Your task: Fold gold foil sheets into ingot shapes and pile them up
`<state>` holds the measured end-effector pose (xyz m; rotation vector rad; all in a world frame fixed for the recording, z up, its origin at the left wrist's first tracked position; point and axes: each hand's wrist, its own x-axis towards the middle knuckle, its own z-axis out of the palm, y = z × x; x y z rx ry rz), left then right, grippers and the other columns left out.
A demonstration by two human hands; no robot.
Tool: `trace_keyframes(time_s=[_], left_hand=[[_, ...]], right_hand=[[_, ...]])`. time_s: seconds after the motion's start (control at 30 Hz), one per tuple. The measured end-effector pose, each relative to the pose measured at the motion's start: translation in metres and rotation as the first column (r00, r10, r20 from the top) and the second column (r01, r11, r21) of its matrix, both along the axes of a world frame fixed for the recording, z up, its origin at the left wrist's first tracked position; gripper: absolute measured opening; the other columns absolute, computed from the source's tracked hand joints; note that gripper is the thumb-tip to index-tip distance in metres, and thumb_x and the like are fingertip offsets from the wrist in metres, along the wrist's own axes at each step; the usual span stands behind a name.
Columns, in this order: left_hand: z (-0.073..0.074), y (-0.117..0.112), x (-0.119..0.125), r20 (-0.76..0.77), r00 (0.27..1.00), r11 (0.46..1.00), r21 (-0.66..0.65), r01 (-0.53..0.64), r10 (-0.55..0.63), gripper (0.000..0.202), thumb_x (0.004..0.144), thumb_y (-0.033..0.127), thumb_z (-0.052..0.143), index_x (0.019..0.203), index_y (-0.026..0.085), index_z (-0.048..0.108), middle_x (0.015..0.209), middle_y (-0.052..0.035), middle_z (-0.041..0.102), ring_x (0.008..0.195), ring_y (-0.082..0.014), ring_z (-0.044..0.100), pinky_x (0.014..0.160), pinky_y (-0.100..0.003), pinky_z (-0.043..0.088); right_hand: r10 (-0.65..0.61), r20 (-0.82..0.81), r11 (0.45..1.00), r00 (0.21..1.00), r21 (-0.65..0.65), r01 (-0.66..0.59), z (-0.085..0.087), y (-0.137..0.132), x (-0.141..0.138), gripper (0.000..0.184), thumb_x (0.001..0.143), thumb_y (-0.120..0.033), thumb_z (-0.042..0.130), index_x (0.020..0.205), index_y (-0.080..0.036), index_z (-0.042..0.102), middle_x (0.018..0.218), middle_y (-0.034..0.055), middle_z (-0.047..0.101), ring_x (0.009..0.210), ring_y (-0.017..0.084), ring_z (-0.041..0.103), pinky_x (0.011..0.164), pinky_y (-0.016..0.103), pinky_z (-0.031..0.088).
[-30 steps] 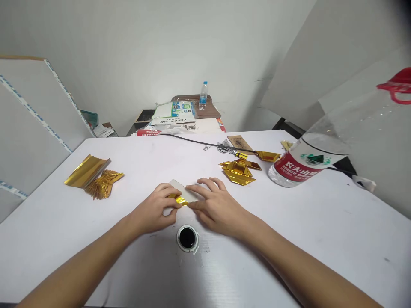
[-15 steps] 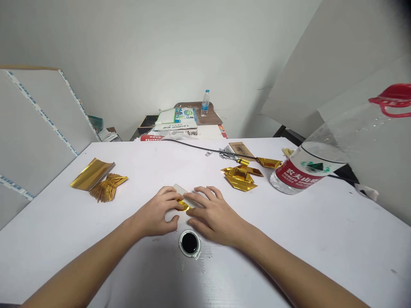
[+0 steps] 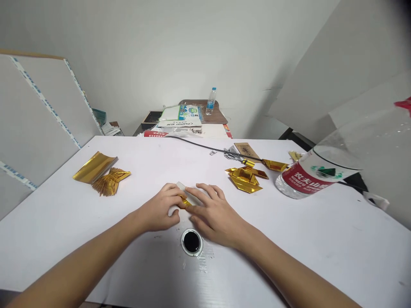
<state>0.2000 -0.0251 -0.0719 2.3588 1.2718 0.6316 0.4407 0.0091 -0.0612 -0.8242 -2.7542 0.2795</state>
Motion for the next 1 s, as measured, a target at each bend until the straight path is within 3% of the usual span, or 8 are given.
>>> trace_keyframes(time_s=[0.27, 0.53, 0.7, 1.0], left_hand=[[0.000, 0.001, 0.000, 0.043, 0.999, 0.999, -0.039, -0.023, 0.025, 0.031, 0.078, 0.001, 0.057, 0.096, 0.022, 0.071, 0.117, -0.0018, 0.069, 0.127, -0.0218, 0.052, 0.113, -0.040, 0.049], [0.000, 0.000, 0.000, 0.016, 1.000, 1.000, -0.005, -0.012, 0.012, 0.039, 0.073, -0.004, 0.053, 0.096, 0.021, 0.069, 0.114, -0.0023, 0.068, 0.125, -0.0212, 0.053, 0.113, -0.040, 0.050], [-0.001, -0.001, 0.000, 0.002, 1.000, 1.000, 0.023, -0.013, 0.013, 0.039, 0.073, -0.005, 0.052, 0.097, 0.022, 0.069, 0.116, -0.0029, 0.067, 0.125, -0.0220, 0.053, 0.112, -0.041, 0.052], [0.000, -0.001, 0.001, 0.005, 1.000, 1.000, -0.006, -0.022, 0.022, 0.039, 0.074, -0.005, 0.050, 0.095, 0.022, 0.068, 0.113, -0.0024, 0.067, 0.125, -0.0211, 0.052, 0.112, -0.039, 0.051]], right_hand=[[0.017, -0.012, 1.000, 1.000, -0.026, -0.017, 0.000, -0.002, -0.003, 0.031, 0.101, -0.033, 0.052, 0.120, -0.033, 0.076, 0.164, -0.0008, 0.041, 0.148, 0.036, 0.034, 0.118, 0.063, 0.030], [0.016, -0.003, 0.994, 1.000, -0.110, -0.017, 0.005, -0.006, -0.012, 0.032, 0.098, -0.030, 0.054, 0.122, -0.030, 0.075, 0.163, 0.0013, 0.040, 0.149, 0.036, 0.031, 0.120, 0.061, 0.030], [0.027, -0.015, 0.995, 1.000, -0.094, -0.029, 0.004, -0.007, -0.014, 0.037, 0.098, -0.030, 0.054, 0.130, -0.030, 0.071, 0.164, 0.0030, 0.038, 0.148, 0.036, 0.030, 0.120, 0.062, 0.031], [0.024, 0.012, 0.994, 1.000, -0.105, -0.023, 0.006, -0.006, -0.014, 0.035, 0.099, -0.030, 0.052, 0.128, -0.032, 0.071, 0.166, 0.0002, 0.035, 0.149, 0.037, 0.028, 0.119, 0.063, 0.030]])
